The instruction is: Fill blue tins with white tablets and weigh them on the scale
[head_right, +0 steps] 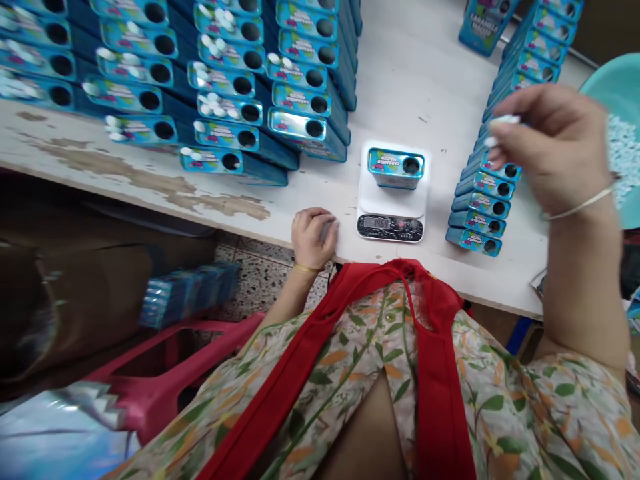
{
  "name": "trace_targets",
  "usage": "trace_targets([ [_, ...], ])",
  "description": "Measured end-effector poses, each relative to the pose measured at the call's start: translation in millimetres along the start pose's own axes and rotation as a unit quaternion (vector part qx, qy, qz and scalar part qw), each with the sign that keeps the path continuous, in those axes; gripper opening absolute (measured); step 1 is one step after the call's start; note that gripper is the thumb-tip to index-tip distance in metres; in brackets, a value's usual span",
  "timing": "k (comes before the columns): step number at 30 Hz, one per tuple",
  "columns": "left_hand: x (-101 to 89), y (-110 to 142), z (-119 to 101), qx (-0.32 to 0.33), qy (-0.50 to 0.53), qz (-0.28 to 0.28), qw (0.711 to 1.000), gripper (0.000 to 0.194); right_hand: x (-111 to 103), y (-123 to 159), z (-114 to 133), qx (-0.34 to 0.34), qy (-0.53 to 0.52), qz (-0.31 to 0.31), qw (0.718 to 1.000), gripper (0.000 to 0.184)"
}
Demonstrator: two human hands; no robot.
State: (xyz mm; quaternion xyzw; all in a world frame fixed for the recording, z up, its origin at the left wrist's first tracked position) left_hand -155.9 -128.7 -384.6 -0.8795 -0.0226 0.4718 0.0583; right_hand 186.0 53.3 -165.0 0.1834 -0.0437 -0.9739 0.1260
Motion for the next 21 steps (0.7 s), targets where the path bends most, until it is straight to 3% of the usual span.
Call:
trace_targets([
  [3, 0.2, 0, 0, 0.006, 0.002, 0.002, 1.000, 0.018, 56, 1, 15, -0.031, -0.022, 0.100, 0.994, 0.021],
  [6, 0.6, 0, 0, 0.000, 0.011, 0.005, 1.000, 0.018, 78, -6, 6, -0.032, 0.066, 0.152, 0.986, 0.018],
  [11, 0.5, 1, 0, -0.008, 0.030, 0.013, 0.999, 0.017, 79, -9, 2, -0.064, 0.260, 0.163, 0.950, 0.008],
  [21, -0.6, 1, -2, -0.013, 0.012, 0.008, 1.000, 0.017, 79, -12, 11, -0.059, 0.324, 0.235, 0.914, 0.006],
])
Point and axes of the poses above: each hand's wrist, its own y-axis away from the middle knuckle, its own x-axis out of the palm, z = x × y, the point moved 1 cm from there along -y, towards the middle knuckle, and after that the axes turned 9 degrees about z, right-handed, at the moved point
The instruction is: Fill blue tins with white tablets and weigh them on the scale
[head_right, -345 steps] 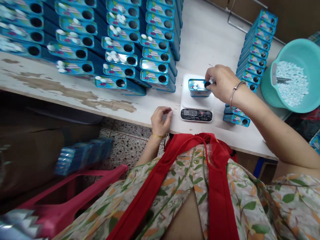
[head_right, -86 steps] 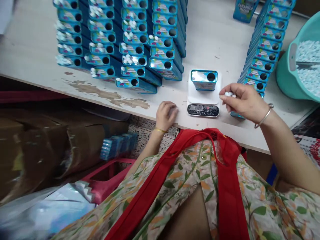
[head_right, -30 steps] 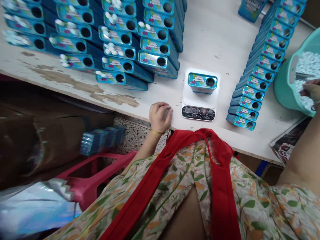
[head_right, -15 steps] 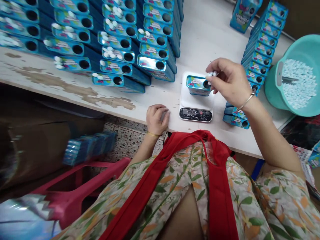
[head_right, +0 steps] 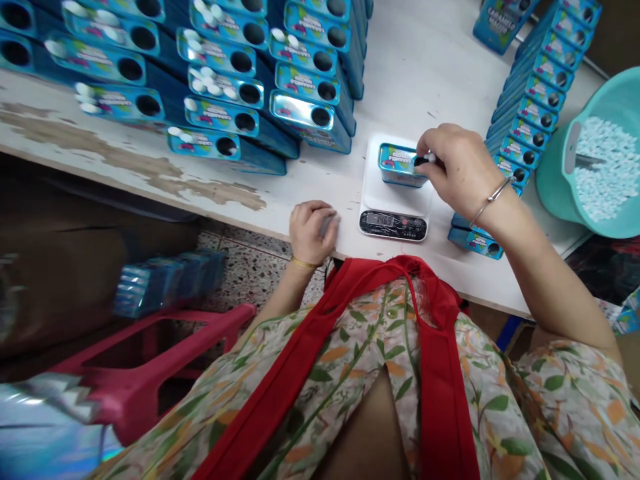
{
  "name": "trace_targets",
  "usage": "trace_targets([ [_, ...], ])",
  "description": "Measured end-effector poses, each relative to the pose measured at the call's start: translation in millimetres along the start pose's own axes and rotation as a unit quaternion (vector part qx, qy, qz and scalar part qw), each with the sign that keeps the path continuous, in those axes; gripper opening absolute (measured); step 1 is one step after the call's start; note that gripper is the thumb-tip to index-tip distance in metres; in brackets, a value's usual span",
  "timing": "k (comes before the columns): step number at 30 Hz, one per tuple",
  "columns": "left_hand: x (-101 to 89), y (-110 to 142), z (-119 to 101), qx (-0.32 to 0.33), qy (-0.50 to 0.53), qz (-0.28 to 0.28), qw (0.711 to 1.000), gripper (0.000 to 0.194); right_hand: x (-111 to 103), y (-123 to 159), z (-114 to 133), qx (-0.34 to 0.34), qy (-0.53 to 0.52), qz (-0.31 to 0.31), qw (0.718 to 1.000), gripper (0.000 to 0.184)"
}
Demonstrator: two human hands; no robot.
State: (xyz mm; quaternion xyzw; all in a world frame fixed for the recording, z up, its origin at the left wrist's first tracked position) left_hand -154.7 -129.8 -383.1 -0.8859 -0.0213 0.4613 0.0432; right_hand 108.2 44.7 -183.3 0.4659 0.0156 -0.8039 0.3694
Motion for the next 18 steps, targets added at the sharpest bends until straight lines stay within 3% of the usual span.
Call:
trace_targets([
  [10, -1.1, 0, -1, -0.005, -0.002, 0.000, 1.000, 0.017, -4, -1, 9, 0.013, -0.003, -0.013, 1.000, 0.010],
  [14, -1.1, 0, -1, -0.006, -0.003, 0.003, 1.000, 0.017, -8, 6, 6, 0.037, -0.058, -0.024, 0.997, 0.016],
  [18, -0.8, 0, -1, -0.002, 0.000, 0.000, 1.000, 0.018, -9, 18, -2, 0.054, -0.047, -0.047, 0.996, 0.021],
])
Point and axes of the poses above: each hand's wrist, its own y-axis away from the middle knuckle, its own x-axis out of the palm, z = x × y, the point moved 1 cm from there along -y, towards the middle knuckle, and after that the axes turned 9 degrees about z, right-handed, at the moved point
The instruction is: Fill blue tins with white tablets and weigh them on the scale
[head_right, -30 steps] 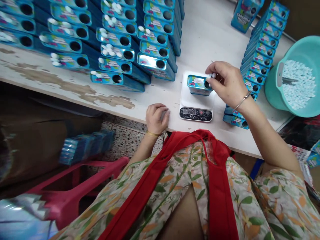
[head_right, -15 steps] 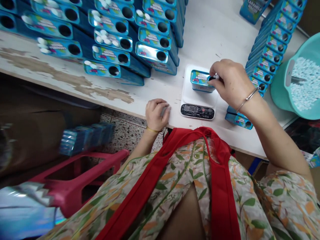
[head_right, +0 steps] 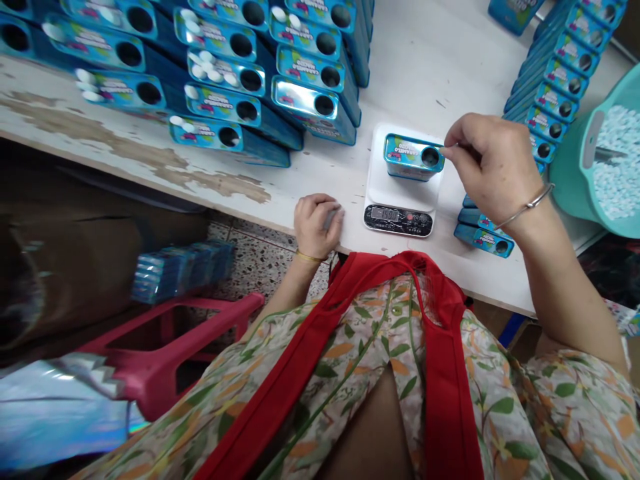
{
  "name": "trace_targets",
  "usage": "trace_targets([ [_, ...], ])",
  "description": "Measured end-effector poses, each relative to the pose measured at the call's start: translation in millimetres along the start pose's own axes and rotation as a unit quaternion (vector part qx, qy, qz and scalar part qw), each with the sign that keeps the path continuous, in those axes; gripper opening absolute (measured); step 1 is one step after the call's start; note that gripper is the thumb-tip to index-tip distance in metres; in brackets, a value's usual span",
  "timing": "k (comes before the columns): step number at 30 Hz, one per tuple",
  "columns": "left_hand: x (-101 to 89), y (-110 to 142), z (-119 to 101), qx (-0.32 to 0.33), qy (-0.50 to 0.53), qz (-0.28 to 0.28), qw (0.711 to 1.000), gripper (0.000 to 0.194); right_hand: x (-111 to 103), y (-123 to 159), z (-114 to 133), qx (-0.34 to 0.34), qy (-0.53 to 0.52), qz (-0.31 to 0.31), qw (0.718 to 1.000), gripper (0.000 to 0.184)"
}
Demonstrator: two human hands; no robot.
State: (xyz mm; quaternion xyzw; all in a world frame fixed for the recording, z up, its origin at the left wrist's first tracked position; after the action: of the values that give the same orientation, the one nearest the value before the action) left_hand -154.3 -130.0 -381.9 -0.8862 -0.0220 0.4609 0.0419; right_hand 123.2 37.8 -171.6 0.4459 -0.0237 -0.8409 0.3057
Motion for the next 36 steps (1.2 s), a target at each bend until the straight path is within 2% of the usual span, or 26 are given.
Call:
trace_targets([
  [7, 1.0, 0, 1, -0.004, 0.009, 0.003, 1.000, 0.018, 1, 11, -14, -0.009, 0.016, -0.042, 0.999, 0.017],
  [15, -0.7, -1, 1, 0.002, -0.020, -0.001, 1.000, 0.021, 19, -9, -8, -0.096, 0.043, -0.029, 0.994, 0.016],
  [18, -3.5, 0, -1, 0.040, -0.029, -0.018, 0.999, 0.017, 10, -9, -20, -0.090, 0.038, -0.068, 0.993, 0.018],
  [20, -6.0, 1, -1, 0.076, -0.033, -0.035, 0.996, 0.013, -11, -6, -47, -0.058, 0.040, -0.134, 0.989, 0.021],
  [22, -7.8, 2, 2, 0.102, -0.043, -0.047, 0.993, 0.009, -43, -1, -92, 0.013, 0.055, -0.218, 0.974, 0.021],
  [24, -8.0, 1, 7, 0.121, -0.053, -0.049, 0.990, 0.008, -79, 3, -147, 0.136, 0.091, -0.301, 0.939, 0.013],
  [26, -7.7, -1, 11, 0.138, -0.059, -0.054, 0.987, 0.009, -108, 5, -201, 0.244, 0.129, -0.319, 0.907, 0.008],
  [28, -7.9, -2, 13, 0.151, -0.065, -0.054, 0.985, 0.009, -122, 0, -243, 0.291, 0.128, -0.276, 0.907, 0.016],
  [30, -8.5, -2, 13, 0.155, -0.073, -0.051, 0.984, 0.009, -119, -11, -270, 0.330, 0.119, -0.189, 0.917, 0.032],
  [32, -9.2, -2, 13, 0.152, -0.084, -0.051, 0.983, 0.009, -107, -23, -285, 0.358, 0.113, -0.107, 0.921, 0.049],
  [33, -9.3, -2, 13, 0.150, -0.090, -0.053, 0.983, 0.009, -100, -29, -289, 0.364, 0.114, -0.084, 0.921, 0.055],
  [36, -9.1, -1, 15, 0.149, -0.099, -0.057, 0.982, 0.009, -83, -38, -294, 0.357, 0.116, -0.060, 0.925, 0.054],
])
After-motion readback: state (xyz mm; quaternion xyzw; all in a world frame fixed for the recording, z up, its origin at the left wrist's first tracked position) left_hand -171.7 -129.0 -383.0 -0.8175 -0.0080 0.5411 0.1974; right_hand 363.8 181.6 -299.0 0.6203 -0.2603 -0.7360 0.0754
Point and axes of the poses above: each hand's wrist, its own y-axis away from the middle knuckle, its own x-axis out of the palm, z = x × y, the point moved 1 cm from there along -y, towards the middle knuckle, and after that the axes turned 9 degrees about z, right-handed, at the moved point
